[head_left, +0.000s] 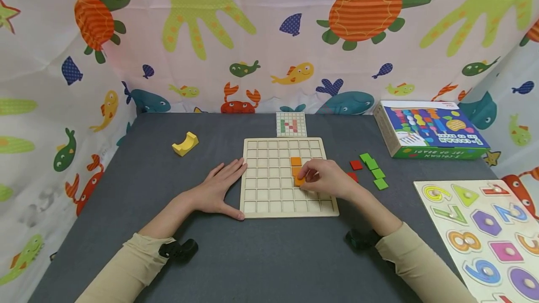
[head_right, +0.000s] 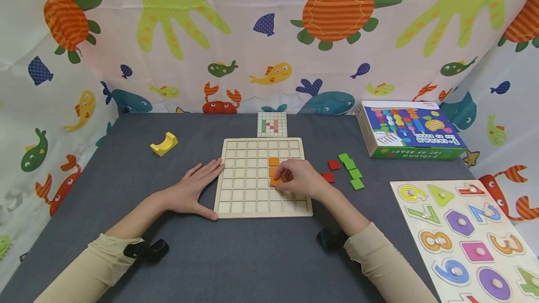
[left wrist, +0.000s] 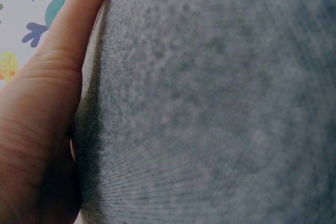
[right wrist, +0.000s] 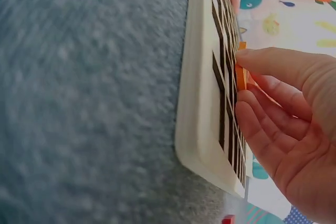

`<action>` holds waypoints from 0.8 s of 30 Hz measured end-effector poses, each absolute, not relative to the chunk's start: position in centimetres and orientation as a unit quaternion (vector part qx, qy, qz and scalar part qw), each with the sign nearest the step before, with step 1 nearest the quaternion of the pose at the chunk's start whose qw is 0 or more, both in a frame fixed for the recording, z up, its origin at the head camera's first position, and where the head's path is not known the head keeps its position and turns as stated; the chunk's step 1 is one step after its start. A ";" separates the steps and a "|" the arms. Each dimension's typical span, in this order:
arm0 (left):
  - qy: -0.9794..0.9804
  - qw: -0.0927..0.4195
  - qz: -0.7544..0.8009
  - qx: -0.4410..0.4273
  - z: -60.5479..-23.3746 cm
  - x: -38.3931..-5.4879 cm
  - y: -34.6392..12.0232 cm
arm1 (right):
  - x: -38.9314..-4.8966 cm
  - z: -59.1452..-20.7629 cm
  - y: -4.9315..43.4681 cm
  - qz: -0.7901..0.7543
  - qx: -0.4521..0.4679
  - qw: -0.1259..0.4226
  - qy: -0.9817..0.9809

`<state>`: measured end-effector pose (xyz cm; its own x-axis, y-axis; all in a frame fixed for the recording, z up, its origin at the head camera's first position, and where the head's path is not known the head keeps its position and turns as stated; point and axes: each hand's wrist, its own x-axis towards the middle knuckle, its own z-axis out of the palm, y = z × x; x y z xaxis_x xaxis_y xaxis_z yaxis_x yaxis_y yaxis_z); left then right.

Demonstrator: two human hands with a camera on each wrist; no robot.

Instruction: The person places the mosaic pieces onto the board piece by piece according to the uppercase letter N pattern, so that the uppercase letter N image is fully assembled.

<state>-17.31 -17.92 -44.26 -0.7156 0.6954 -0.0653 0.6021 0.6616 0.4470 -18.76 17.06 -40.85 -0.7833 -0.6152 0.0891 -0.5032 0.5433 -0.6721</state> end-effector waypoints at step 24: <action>0.906 0.118 0.197 0.357 -44.2 -17.4 -17.9 | -18.7 -39.4 22.3 -0.324 -0.276 0.076 0.902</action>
